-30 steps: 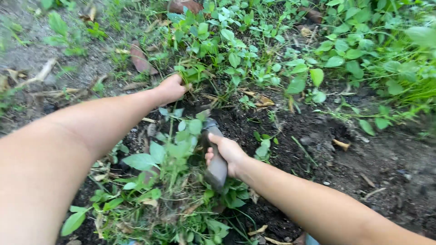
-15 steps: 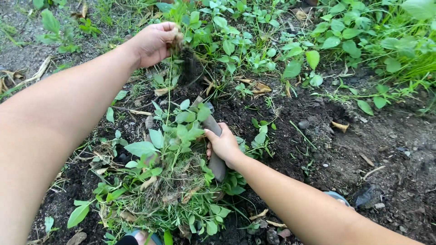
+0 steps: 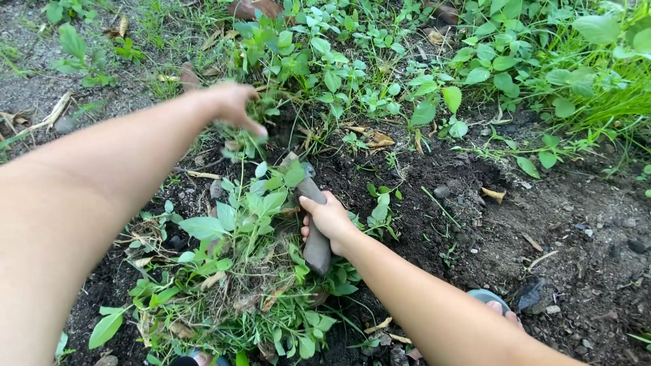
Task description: Removing weeds and loosening soil from a garden patch using a hand tool.
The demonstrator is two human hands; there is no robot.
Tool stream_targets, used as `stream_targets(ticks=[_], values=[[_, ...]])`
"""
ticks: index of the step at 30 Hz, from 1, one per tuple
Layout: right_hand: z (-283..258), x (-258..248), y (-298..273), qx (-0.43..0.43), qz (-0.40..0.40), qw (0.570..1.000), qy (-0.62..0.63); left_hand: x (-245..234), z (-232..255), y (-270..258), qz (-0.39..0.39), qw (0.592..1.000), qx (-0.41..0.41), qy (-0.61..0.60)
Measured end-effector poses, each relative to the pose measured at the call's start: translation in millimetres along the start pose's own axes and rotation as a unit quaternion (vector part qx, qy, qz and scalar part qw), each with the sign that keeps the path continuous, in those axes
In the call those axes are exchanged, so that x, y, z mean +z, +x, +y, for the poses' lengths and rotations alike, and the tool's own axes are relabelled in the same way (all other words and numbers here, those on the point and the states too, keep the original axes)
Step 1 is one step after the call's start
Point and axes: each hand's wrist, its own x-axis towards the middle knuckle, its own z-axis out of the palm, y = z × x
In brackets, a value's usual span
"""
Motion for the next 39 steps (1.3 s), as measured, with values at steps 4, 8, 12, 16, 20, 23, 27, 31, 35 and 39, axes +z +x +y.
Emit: stream_targets(ticks=[4, 8, 12, 16, 20, 23, 27, 31, 35, 39], values=[[-17, 6, -7, 0.105, 0.0, 0.984, 0.146, 52, -13, 11, 0.103, 0.992, 0.031, -0.06], [-2, 20, 55, 0.178, -0.098, 0.924, 0.325, 45, -30, 15, 0.15, 0.984, 0.051, -0.08], [3, 26, 34, -0.009, -0.017, 0.999, 0.041, 53, -42, 37, 0.167, 0.978, 0.117, -0.038], [-29, 35, 7, -0.132, 0.132, 0.941, -0.284, 15, -40, 10, 0.146, 0.983, 0.062, -0.098], [-45, 20, -21, 0.037, 0.015, 0.999, -0.002, -37, -22, -8, 0.074, 0.846, -0.011, -0.527], [-26, 24, 21, 0.096, -0.03, 0.978, 0.184, -52, -33, 14, 0.072, 0.879, -0.015, -0.472], [-21, 60, 77, 0.143, -0.023, 0.922, 0.359, -14, -39, 61, 0.056, 0.991, -0.09, -0.08], [-15, 62, 36, 0.066, 0.006, 0.976, 0.207, 31, -19, 86, 0.05, 0.995, -0.078, -0.037], [-22, 57, 4, -0.086, 0.104, 0.988, -0.079, 43, 9, 56, 0.189, 0.96, -0.076, -0.19], [-35, 62, -33, 0.05, 0.071, 0.984, 0.155, 75, -25, 104, 0.163, 0.964, -0.057, -0.201]])
